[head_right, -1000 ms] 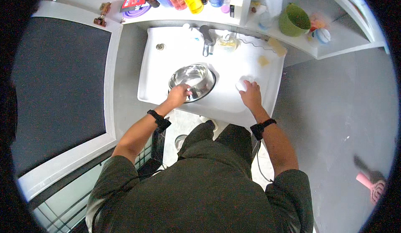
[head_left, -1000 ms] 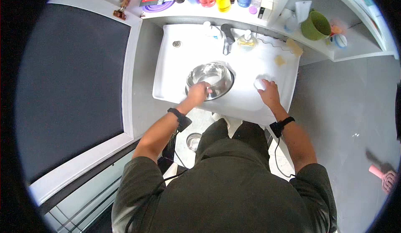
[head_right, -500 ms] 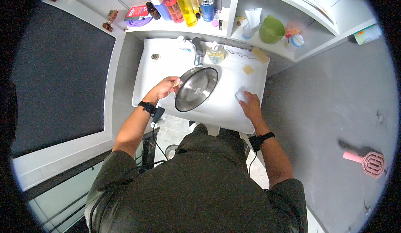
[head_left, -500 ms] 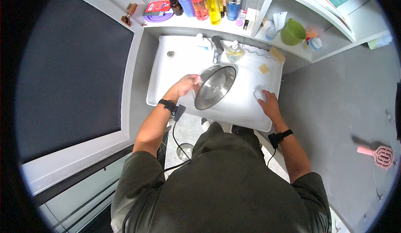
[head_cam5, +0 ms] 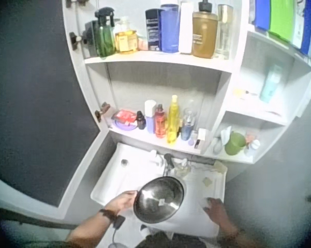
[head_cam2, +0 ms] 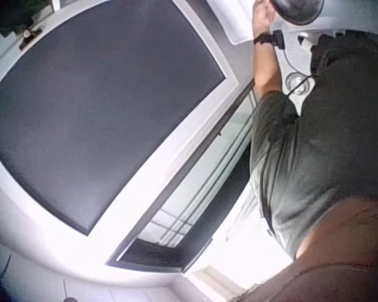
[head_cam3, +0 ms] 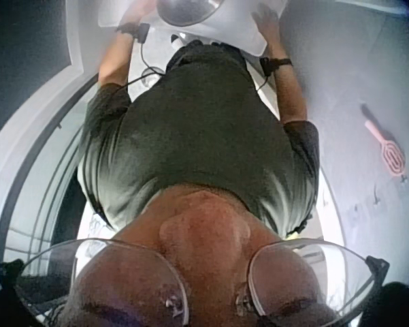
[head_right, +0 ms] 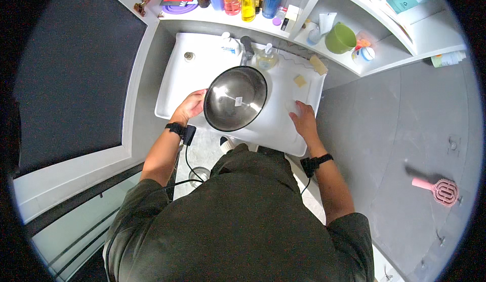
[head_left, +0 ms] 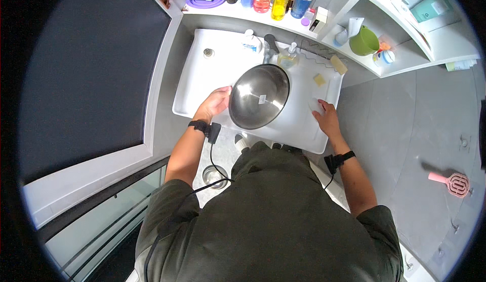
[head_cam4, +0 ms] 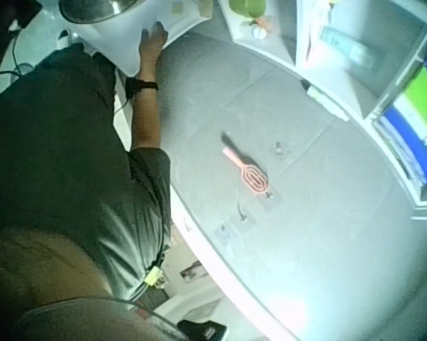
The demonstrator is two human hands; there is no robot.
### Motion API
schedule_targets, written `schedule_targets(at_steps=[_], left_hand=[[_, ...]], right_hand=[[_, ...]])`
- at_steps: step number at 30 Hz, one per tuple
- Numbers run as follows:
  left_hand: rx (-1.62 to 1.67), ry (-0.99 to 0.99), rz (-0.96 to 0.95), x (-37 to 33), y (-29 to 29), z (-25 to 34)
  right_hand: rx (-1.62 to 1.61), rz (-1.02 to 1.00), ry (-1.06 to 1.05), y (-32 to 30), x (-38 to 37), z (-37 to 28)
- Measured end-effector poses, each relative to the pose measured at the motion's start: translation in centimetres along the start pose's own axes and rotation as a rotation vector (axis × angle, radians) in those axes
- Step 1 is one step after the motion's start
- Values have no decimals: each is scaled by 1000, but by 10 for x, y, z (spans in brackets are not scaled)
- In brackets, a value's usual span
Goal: The person picks up two metal bowls from the floor, carries them to a bathroom sink, and washes them with water and a white soap bar before placing them on a counter.
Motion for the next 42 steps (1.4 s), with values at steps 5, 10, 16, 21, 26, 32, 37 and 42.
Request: schedule_targets(at_steps=[5,10,16,21,26,32,37,42], left_hand=[[46,31,105,28,-20,-2],[147,126,201,55,-63,-9],[290,199,222,80,-80,-12],[382,310,301,84,-90,-13],[483,328,365,81,-82,-16],[470,320,337,88,-89,-25],[431,324,342,92,-85,-25],[403,331,359,94,-87,-29]], right_hand=[[0,-29,-42,8,-10,-18],[-3,-46,-80,22,-29,-34],[215,-296,-217,44,-106,-112],[329,-344,-195,72,-172,-146],[399,-444,-11,105,-165,-111],[390,-454,2,107,-164,-113],[375,-452,4,112,-163,-103],[353,-441,-13,113,-163,-103]])
Point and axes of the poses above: each hand's wrist, its own x-axis away from the middle knuckle, its own y-axis out of the palm, z = x × y, the point moved 8 cm from there along -x, towards the middle knuckle, and after that the axes turned 9 degrees about -y, right-handed, at the moved point
